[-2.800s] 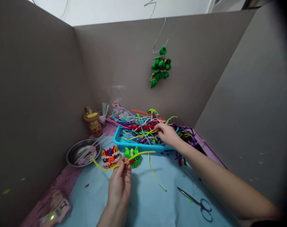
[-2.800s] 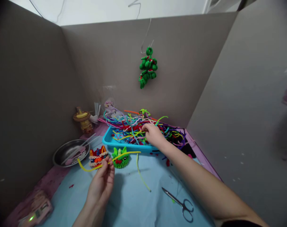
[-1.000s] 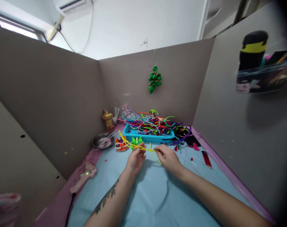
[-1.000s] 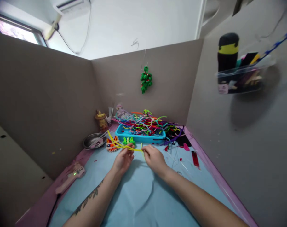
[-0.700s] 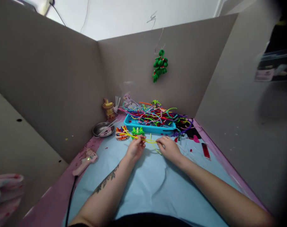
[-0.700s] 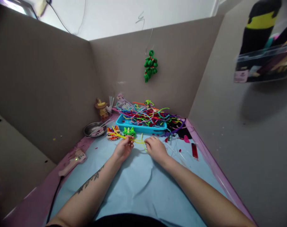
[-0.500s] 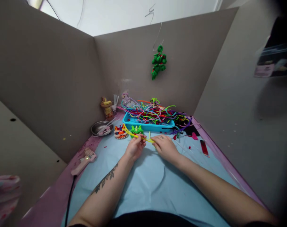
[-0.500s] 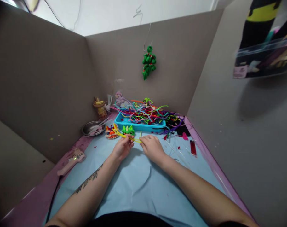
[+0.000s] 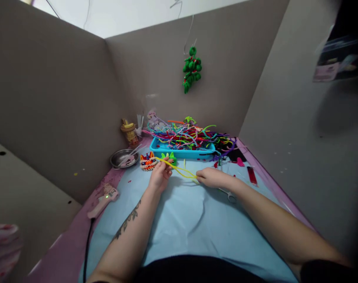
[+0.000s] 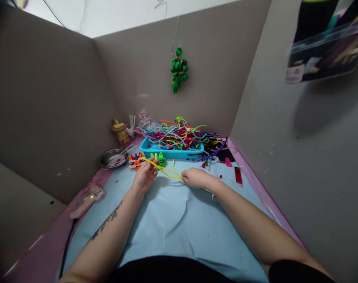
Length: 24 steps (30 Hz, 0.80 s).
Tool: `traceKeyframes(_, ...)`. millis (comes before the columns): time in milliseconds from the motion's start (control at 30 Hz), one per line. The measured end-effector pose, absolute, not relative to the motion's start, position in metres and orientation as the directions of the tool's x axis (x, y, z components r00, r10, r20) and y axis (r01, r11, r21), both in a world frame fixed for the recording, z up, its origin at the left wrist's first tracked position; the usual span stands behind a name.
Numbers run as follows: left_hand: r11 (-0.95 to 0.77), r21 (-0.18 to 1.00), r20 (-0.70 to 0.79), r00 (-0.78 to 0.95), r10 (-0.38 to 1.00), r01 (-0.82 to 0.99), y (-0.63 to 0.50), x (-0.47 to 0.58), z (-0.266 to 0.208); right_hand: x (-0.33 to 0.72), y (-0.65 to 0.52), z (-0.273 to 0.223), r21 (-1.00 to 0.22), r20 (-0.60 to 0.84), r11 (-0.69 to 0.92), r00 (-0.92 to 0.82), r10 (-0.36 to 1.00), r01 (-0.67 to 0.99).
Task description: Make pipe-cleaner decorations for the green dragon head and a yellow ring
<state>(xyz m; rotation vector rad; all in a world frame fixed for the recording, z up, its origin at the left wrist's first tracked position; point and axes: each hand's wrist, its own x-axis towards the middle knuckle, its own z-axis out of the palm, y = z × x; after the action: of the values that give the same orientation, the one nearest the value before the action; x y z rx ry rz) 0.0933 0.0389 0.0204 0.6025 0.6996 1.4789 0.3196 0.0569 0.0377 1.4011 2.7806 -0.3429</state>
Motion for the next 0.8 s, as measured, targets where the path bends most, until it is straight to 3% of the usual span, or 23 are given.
traceKeyframes(100,0.065,0.705,-0.061,0.031,0.998,-0.706,0.036,0.094,0.021,0.321,0.049,0.043,-0.301,-0.170,0.584,-0.645,0.745,0.754)
traceKeyframes(167,0.119,0.673,-0.066,0.101,0.993,-0.730,0.033,0.091,0.023,0.323,0.044,0.051,-0.503,-0.239,0.569,-0.738,0.632,0.650)
traceKeyframes(267,0.293,0.668,-0.094,0.313,0.945,-0.684,0.025,0.088,0.026,0.320,0.039,0.059,-0.820,-0.224,0.383,-0.854,0.469,0.425)
traceKeyframes(333,0.388,0.726,-0.127,0.444,0.887,-0.567,0.020,0.090,0.027,0.313,0.040,0.058,-0.916,-0.116,0.248,-0.801,0.587,0.314)
traceKeyframes(400,0.386,0.818,-0.147,0.493,0.858,-0.426,0.014,0.097,0.026,0.302,0.042,0.052,-0.958,-0.012,0.173,-0.637,0.771,0.228)
traceKeyframes(467,0.310,0.903,-0.145,0.469,0.871,-0.297,0.010,0.106,0.025,0.291,0.045,0.043,-0.981,0.033,0.129,-0.522,0.852,0.148)
traceKeyframes(600,0.077,0.993,-0.048,0.302,0.952,-0.084,0.009,0.120,0.026,0.282,0.050,0.029,-0.997,0.028,0.056,-0.480,0.877,0.044)
traceKeyframes(800,-0.128,0.968,0.077,0.231,0.970,0.215,0.010,0.122,0.026,0.286,0.050,0.029,-0.996,0.054,0.081,-0.452,0.890,0.039)
